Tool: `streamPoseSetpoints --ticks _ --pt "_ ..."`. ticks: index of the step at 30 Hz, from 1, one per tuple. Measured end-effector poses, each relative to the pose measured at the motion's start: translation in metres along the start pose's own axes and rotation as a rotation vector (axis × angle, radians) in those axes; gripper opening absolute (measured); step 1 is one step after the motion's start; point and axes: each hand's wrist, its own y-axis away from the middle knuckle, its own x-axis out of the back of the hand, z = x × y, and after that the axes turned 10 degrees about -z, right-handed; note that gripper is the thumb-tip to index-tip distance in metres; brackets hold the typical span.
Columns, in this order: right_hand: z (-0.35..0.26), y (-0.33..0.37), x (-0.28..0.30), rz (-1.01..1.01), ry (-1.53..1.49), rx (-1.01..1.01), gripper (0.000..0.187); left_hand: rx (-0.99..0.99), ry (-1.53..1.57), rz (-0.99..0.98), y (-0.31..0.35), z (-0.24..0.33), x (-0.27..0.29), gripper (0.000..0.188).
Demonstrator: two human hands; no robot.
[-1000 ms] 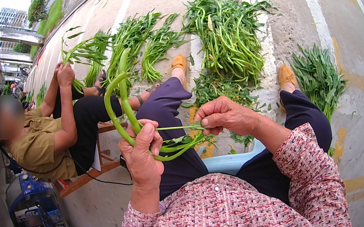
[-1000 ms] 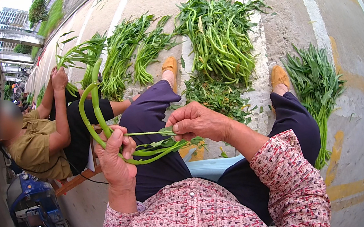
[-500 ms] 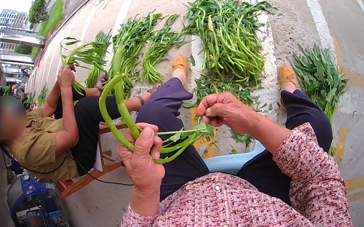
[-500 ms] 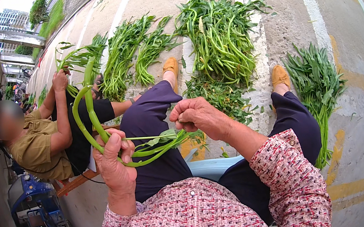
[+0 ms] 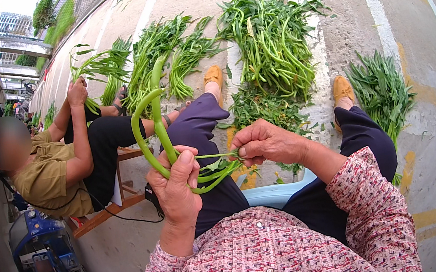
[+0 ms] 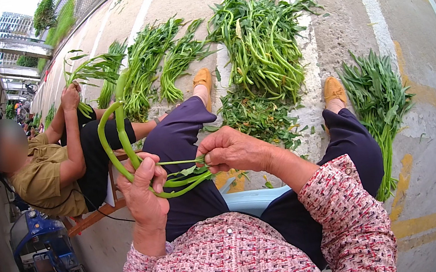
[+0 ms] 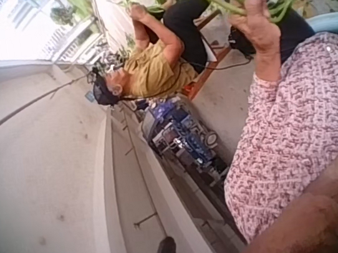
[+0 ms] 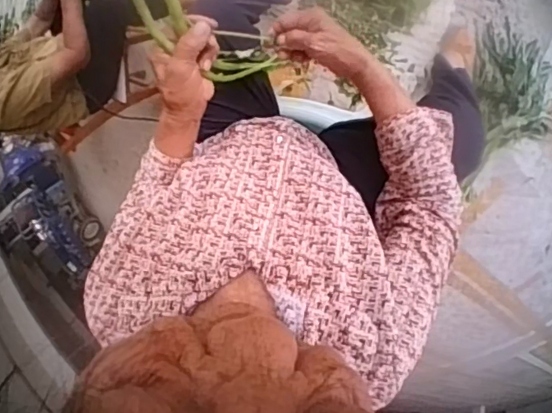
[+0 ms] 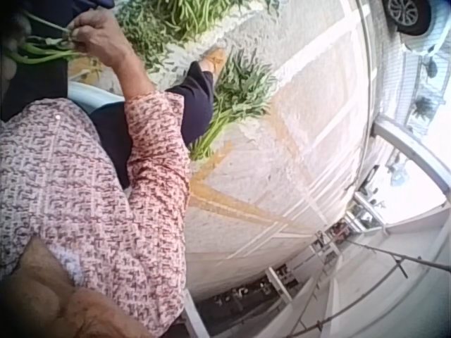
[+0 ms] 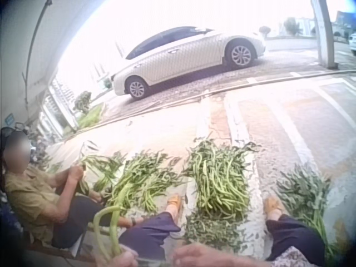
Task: The person strips leaves from green vegetable stalks by hand and places them in a pile on the pavement while sitting on a stool.
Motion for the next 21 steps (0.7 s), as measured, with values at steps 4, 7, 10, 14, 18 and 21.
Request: streamPoseSetpoints --ticks 4,7,10,14,18,21 --pt "0.0 -0.002 -0.003 0.139 0.0 0.03 0.017 0.016 -0.042 -0.003 0.005 0.0 -0.008 0.016" --pt "0.005 -0.002 -0.002 0.269 -0.085 0.043 0.018 0.037 -0.038 -0.01 0.007 -0.004 -0.01 0.016" --pt "0.012 -0.004 -0.003 0.341 -0.087 0.06 0.019 0.043 -0.017 -0.002 0.008 -0.006 -0.01 0.015" --pt "0.021 -0.006 0.008 0.408 -0.008 0.083 0.02 -0.013 0.04 0.032 0.004 0.004 -0.007 0.015" --pt "0.011 -0.003 0.007 0.294 -0.085 0.098 0.017 0.002 0.08 0.001 0.001 0.015 -0.003 0.013" --pt "0.007 -0.003 0.004 0.162 -0.118 0.097 0.019 0.012 0.097 -0.012 0.002 0.012 -0.002 0.013"
